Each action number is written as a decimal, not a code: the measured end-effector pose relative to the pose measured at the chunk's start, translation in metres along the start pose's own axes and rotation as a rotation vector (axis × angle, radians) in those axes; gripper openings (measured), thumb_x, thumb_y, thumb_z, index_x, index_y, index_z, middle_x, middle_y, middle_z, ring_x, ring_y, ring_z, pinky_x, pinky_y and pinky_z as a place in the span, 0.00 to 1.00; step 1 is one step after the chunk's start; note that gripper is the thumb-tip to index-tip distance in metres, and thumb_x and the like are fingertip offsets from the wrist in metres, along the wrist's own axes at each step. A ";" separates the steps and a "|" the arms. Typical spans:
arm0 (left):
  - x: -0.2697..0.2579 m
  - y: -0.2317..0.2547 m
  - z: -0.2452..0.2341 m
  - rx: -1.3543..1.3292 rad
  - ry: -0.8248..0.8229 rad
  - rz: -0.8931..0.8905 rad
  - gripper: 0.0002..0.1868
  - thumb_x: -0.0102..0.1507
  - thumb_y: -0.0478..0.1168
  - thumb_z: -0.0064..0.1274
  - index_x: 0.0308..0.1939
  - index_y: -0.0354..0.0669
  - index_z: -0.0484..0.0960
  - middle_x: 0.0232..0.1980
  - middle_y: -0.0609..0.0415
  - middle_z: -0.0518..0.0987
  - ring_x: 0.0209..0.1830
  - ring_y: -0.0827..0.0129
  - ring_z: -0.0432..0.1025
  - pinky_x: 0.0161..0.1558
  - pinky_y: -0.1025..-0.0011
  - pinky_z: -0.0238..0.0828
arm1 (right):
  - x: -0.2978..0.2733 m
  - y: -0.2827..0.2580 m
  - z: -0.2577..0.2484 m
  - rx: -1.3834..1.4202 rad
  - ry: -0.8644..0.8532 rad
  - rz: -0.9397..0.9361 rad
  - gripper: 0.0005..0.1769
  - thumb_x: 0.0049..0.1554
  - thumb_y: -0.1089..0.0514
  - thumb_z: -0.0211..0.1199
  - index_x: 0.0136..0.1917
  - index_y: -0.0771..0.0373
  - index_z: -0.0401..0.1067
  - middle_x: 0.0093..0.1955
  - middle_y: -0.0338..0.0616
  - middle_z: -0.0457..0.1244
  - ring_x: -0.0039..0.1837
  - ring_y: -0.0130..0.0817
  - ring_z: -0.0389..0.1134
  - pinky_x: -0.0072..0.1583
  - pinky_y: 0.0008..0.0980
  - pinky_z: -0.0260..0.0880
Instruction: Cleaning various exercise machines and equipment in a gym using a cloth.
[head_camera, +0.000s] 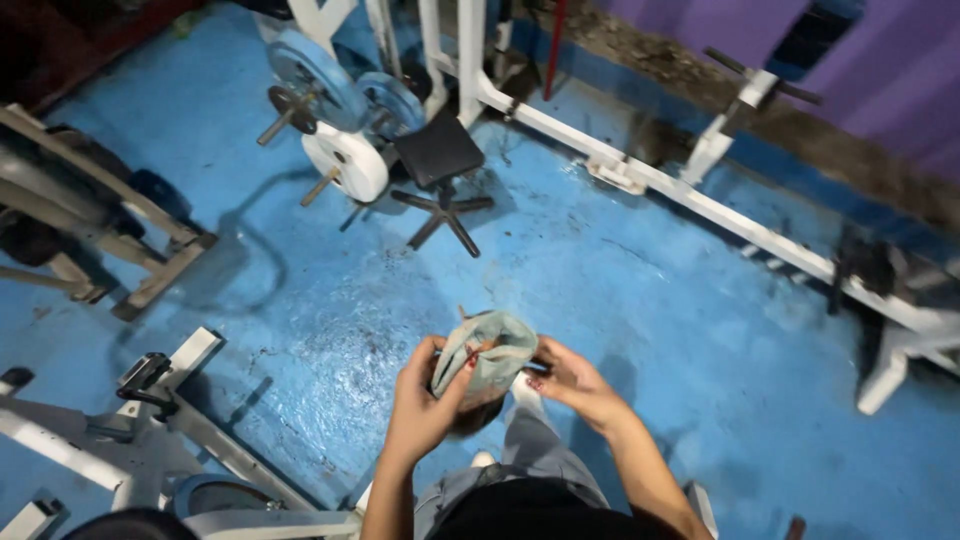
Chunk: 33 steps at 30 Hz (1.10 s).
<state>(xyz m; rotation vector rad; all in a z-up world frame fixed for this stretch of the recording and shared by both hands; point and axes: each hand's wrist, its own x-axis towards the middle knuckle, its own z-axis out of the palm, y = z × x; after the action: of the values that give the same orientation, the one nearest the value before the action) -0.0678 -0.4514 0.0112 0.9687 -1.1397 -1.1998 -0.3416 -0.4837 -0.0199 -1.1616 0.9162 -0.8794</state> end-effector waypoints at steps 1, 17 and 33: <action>0.013 -0.005 -0.003 0.008 0.008 -0.011 0.06 0.65 0.40 0.55 0.40 0.47 0.73 0.32 0.62 0.74 0.31 0.79 0.66 0.34 0.77 0.62 | 0.018 -0.006 0.000 0.030 -0.148 0.003 0.38 0.57 0.66 0.67 0.78 0.64 0.56 0.76 0.52 0.57 0.73 0.44 0.62 0.67 0.42 0.69; 0.241 -0.033 -0.029 0.256 0.118 -0.063 0.11 0.63 0.42 0.59 0.49 0.48 0.81 0.42 0.61 0.83 0.41 0.75 0.75 0.44 0.76 0.70 | 0.331 -0.085 -0.047 -0.538 -0.491 0.313 0.20 0.55 0.47 0.69 0.55 0.63 0.80 0.51 0.39 0.73 0.52 0.29 0.72 0.55 0.30 0.73; 0.313 -0.110 -0.281 -0.105 0.379 -0.096 0.47 0.43 0.37 0.81 0.66 0.40 0.77 0.53 0.49 0.85 0.52 0.68 0.73 0.63 0.60 0.68 | 0.588 -0.032 0.158 -0.319 -0.587 0.386 0.16 0.53 0.57 0.76 0.53 0.66 0.82 0.47 0.43 0.74 0.48 0.28 0.72 0.51 0.35 0.76</action>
<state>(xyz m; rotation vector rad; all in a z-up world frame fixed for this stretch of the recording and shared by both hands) 0.1883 -0.7822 -0.1058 1.1227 -0.7305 -1.0817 0.0217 -0.9733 -0.0406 -1.3529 0.7622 -0.0597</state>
